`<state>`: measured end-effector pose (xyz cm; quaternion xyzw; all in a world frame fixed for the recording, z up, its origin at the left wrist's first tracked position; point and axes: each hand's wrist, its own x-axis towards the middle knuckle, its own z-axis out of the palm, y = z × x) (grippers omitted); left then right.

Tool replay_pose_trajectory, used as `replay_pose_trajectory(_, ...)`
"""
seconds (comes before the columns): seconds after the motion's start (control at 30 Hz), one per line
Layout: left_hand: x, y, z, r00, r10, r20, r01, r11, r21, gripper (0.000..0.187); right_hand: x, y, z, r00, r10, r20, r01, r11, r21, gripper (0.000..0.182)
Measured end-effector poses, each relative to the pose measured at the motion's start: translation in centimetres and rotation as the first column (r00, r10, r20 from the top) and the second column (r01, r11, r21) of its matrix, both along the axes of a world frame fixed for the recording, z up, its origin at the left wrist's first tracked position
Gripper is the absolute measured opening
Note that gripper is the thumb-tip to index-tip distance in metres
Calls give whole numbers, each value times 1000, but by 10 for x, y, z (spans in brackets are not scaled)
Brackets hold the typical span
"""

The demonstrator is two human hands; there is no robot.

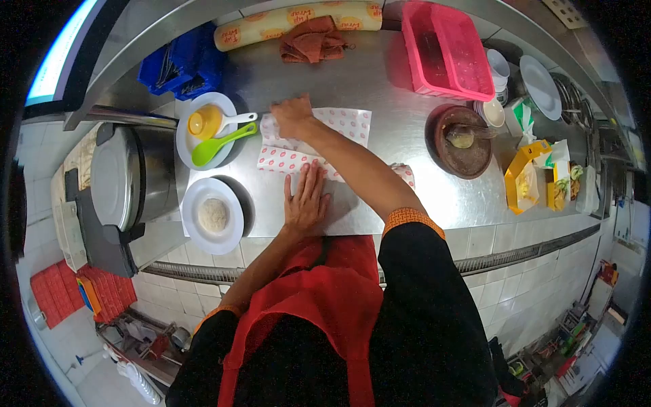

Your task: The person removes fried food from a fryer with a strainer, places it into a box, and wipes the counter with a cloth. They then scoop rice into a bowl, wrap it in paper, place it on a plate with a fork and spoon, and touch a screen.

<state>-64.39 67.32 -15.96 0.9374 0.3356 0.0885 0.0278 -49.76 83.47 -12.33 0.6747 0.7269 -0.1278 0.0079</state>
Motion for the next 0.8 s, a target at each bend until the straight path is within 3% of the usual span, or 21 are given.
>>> replay_pose_trajectory(0.13, 0, -2, 1, 1000, 3, 28, -2, 999, -34, 63, 44, -25, 2, 989, -71, -129, 67, 997, -41, 58)
replay_pose_trajectory(0.23, 0, -2, 0, 999, 12, 51, -11, 1000, -20, 63, 102, -56, -10, 957, -68, -281, 23, 987, -160, 32)
replay_pose_trajectory(0.3, 1, -1, 1, 999, 5, 52, -4, 1000, -21, 64, 108, -68, -7, 928, -102, -359, 26, 977, -210, 26)
replay_pose_trajectory(0.37, 3, 1, 5, 999, -1, 47, 3, 999, -45, 65, 103, -83, 4, 893, 18, -449, 18, 997, 76, 17)
replay_pose_trajectory(0.5, 4, 1, -1, 1000, -1, 21, 2, 999, -47, 67, 67, -84, 9, 909, -7, -417, 108, 970, 219, 13)
replay_pose_trajectory(0.57, 2, 2, -2, 999, 3, 37, -1, 998, -65, 67, 53, -82, 7, 968, 96, -230, -10, 937, 348, 13)
replay_pose_trajectory(0.6, 2, 2, -1, 999, -1, 35, 4, 998, -64, 67, 42, -88, 9, 981, 33, -189, 27, 951, 309, 15)
replay_pose_trajectory(0.73, 3, 0, -6, 1000, 17, -1, -17, 997, -77, 62, 9, -132, 7, 988, 73, -137, -16, 926, 378, 16)
replay_pose_trajectory(0.8, 2, -1, -15, 1000, 19, -8, -20, 997, -71, 60, 0, -149, -2, 986, 101, -131, -19, 857, 514, 22)
